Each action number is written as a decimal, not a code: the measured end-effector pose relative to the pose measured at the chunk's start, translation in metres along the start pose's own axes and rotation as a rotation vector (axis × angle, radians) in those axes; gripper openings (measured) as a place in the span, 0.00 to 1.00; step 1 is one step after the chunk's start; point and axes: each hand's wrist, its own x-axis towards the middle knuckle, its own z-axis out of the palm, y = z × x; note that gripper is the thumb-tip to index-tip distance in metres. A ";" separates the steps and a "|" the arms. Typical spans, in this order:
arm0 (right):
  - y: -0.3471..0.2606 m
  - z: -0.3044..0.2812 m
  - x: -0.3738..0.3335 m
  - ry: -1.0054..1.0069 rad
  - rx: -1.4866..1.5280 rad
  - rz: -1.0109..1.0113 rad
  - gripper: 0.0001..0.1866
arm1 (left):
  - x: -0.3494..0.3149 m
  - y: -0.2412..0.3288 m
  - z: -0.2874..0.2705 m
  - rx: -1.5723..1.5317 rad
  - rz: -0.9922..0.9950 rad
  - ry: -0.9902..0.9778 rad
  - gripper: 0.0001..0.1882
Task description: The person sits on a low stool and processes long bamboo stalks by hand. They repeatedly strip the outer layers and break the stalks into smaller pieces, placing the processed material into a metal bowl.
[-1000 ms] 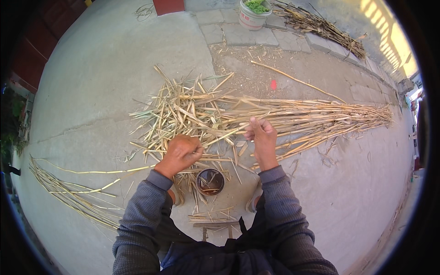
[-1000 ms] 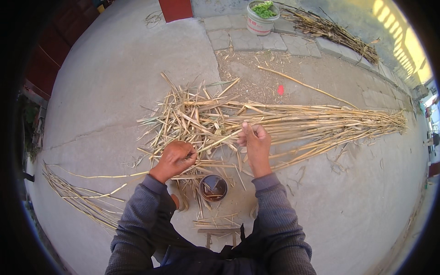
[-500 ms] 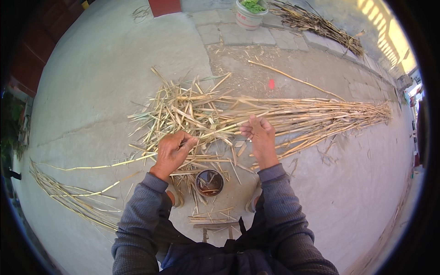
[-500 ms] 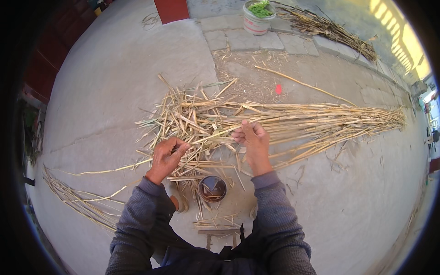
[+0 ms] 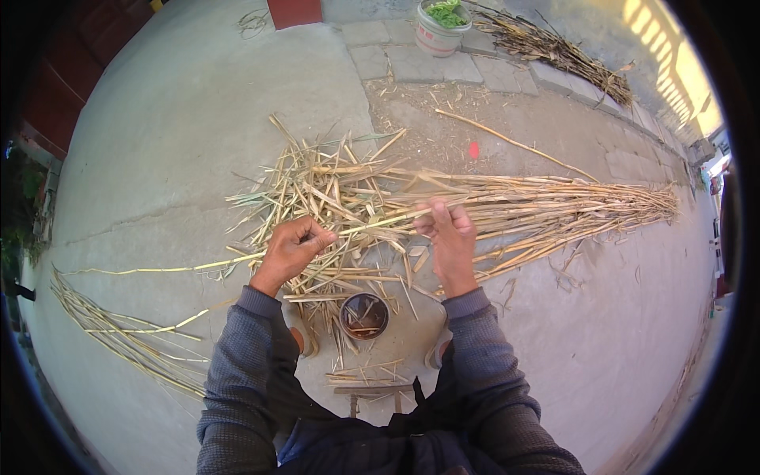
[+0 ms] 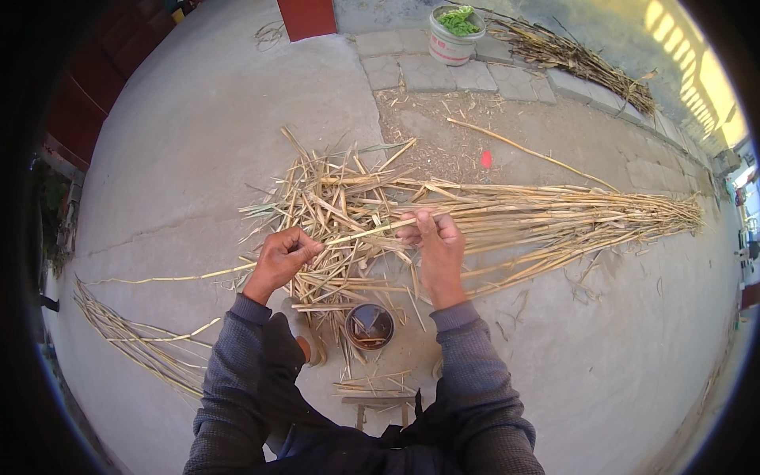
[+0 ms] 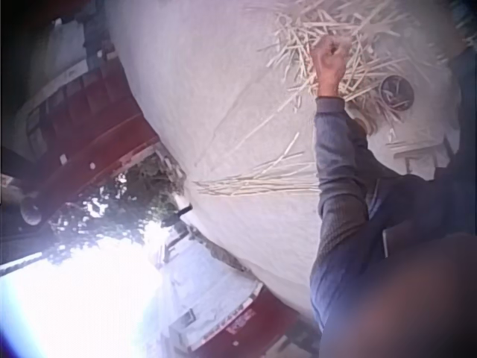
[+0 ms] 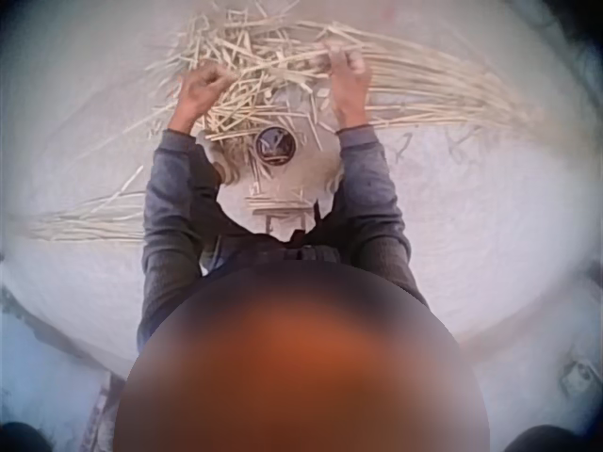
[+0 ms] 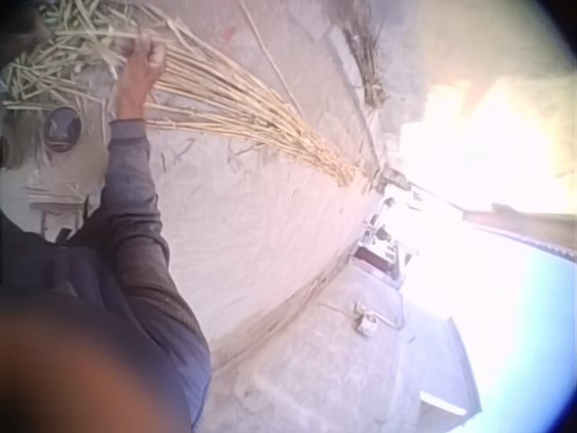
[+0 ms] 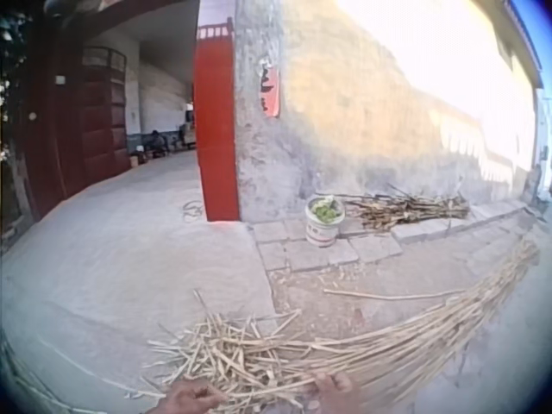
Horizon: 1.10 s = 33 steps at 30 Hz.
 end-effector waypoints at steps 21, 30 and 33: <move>-0.020 -0.058 0.032 0.433 -0.059 0.070 0.16 | -0.017 -0.005 0.022 0.495 0.510 0.262 0.11; 0.027 -0.093 0.046 0.059 -0.862 -0.089 0.34 | -0.025 -0.024 0.000 0.559 0.463 0.184 0.13; 0.031 -0.078 0.044 -0.121 -0.701 0.150 0.23 | -0.025 -0.029 -0.009 0.711 0.544 0.181 0.14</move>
